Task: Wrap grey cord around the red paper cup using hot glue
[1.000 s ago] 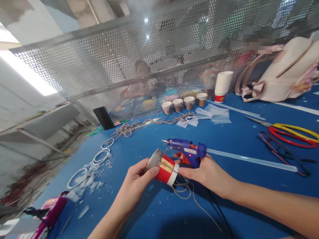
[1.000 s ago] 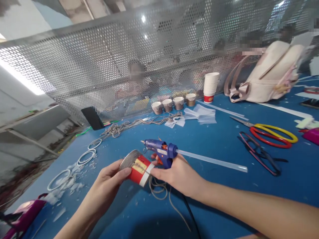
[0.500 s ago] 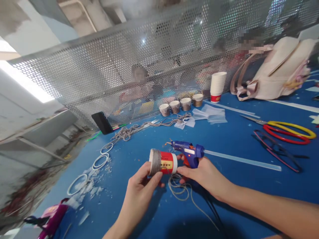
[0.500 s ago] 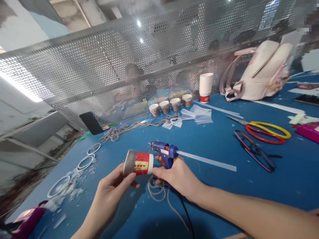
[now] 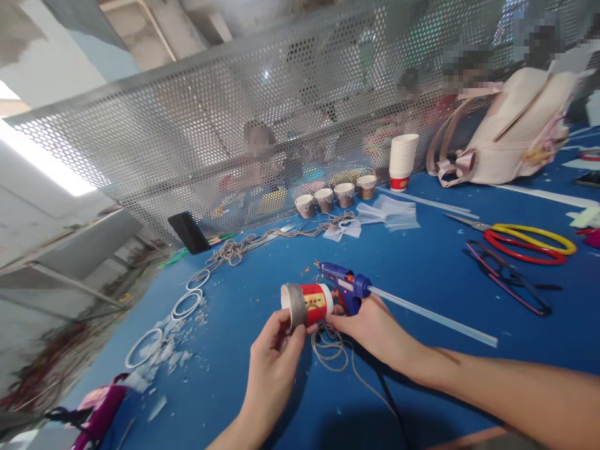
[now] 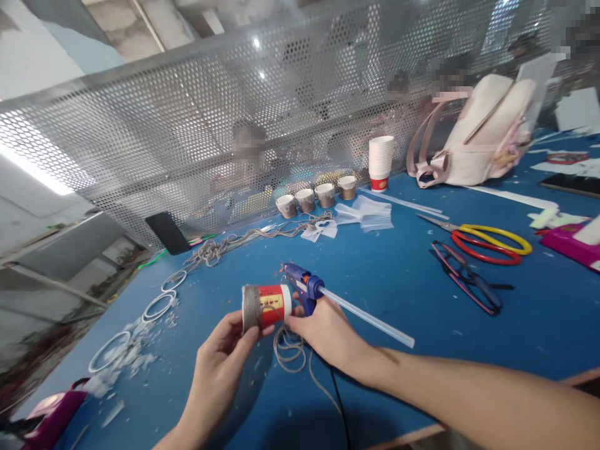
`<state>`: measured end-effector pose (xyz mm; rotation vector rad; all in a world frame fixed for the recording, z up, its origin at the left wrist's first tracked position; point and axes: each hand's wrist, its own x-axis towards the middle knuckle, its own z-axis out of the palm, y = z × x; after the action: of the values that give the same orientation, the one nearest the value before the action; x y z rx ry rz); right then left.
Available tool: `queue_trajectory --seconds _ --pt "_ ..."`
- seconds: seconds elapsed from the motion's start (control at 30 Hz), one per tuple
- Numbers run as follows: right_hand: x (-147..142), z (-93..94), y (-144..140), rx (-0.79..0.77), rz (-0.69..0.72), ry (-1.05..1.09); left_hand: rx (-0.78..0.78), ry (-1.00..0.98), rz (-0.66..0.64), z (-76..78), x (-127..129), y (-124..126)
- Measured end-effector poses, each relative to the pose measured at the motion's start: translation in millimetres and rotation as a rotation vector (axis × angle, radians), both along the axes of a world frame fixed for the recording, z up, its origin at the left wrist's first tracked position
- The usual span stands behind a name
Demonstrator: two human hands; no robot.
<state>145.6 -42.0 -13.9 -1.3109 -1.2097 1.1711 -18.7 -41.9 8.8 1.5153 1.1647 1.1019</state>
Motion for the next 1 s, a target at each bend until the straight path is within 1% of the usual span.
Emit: queue_trajectory --seconds 0.1,0.17,0.27,0.33,0.43,0.5,0.63,0.7,0.77,0.83,0.9,1.0 --pt "1 0.3 1 -0.026 -0.039 -0.027 -0.016 -0.095 0.057 -3.5 2 1" --pt "-1 1.7 1 -0.002 -0.006 0.008 -0.008 -0.133 0.075 -5.4 2 1" --pt "-4 3.1 -1 0.070 0.087 0.097 0.065 -0.144 0.087 -8.3 5 -2" --pt "-6 3.2 -1 0.072 0.062 0.054 0.116 -0.120 0.098 -10.8 6 -4" --pt "-4 3.7 0 0.043 -0.008 0.012 0.142 -0.046 0.087 -14.0 4 -6" --pt "-3 5.3 1 0.027 -0.011 0.070 0.197 0.039 0.078 -14.9 0 -5" --pt "-3 9.9 -3 0.046 0.014 0.214 0.462 0.278 0.047 -13.4 -5 -6" --pt "-4 12.1 -5 0.107 0.034 0.302 0.575 0.347 0.010 -12.9 -4 -6" --pt "-6 14.0 -8 0.123 0.037 0.356 0.651 0.373 -0.036 -13.4 -2 -7" --pt "-6 15.0 -10 0.087 0.005 0.356 0.693 0.399 -0.065 -14.5 0 -6" --pt "-6 14.9 -10 0.041 -0.051 0.337 0.701 0.427 -0.059 -14.7 1 -3" --pt "-4 14.1 -11 0.078 -0.107 0.303 0.665 0.452 -0.009 -11.9 1 0"
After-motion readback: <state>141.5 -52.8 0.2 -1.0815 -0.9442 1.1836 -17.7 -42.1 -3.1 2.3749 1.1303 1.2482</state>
